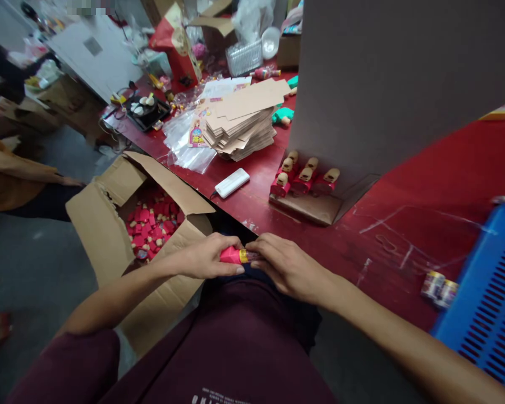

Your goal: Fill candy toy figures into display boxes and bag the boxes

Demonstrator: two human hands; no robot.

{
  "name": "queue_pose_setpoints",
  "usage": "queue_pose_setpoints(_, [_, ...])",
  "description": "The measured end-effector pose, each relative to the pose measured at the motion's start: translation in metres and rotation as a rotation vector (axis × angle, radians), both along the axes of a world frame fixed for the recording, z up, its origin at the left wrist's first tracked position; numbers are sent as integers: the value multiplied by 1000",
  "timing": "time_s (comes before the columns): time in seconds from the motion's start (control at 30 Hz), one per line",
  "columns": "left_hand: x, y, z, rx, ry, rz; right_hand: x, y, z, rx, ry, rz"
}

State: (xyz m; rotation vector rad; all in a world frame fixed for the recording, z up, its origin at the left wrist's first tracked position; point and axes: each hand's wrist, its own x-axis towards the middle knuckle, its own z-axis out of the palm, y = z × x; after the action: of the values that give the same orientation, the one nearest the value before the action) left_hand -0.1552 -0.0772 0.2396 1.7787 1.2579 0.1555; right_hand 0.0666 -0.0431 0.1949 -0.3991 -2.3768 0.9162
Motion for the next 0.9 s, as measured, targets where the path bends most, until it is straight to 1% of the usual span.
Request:
queue_pose_setpoints(0.13, [-3, 2, -9, -80, -35, -30, 0, -1, -4, -33, -13, 20])
queue_pose_setpoints(0.27, [-3, 5, -15, -108, -71, -51, 2, -3, -7, -58, -32, 22])
queue_pose_setpoints(0.37, [0, 4, -18, -75, -46, -74, 4, -7, -10, -80, -61, -6])
queue_pose_setpoints(0.47, [5, 0, -23, 22, 68, -110, 4, -11, -15, -162, -80, -26])
queue_pose_setpoints(0.53, [10, -4, -27, 95, 179, -175, 2, -14, -19, -321, -114, -52])
queue_pose_setpoints(0.57, [12, -6, -30, 130, 236, -217, 0, -15, -22, -446, -147, -72])
queue_pose_setpoints(0.67, [17, -9, -37, 225, 353, -316, -4, -18, -29, -925, -303, -108])
queue_pose_setpoints(0.7, [18, -9, -39, 248, 366, -332, -5, -18, -31, -1038, -349, -104])
queue_pose_setpoints(0.73, [17, -8, -40, 260, 369, -335, -5, -18, -32, -1079, -377, -108])
queue_pose_setpoints(0.77, [17, -6, -41, 259, 365, -319, -4, -16, -33, -1033, -377, -130])
queue_pose_setpoints(0.8, [16, -4, -42, 246, 360, -287, -3, -15, -32, -908, -350, -162])
queue_pose_setpoints(0.87, [13, 1, -41, 214, 351, -203, 0, -12, -31, -543, -250, -230])
queue_pose_setpoints(0.9, [12, 2, -41, 206, 352, -173, 1, -11, -31, -383, -201, -239])
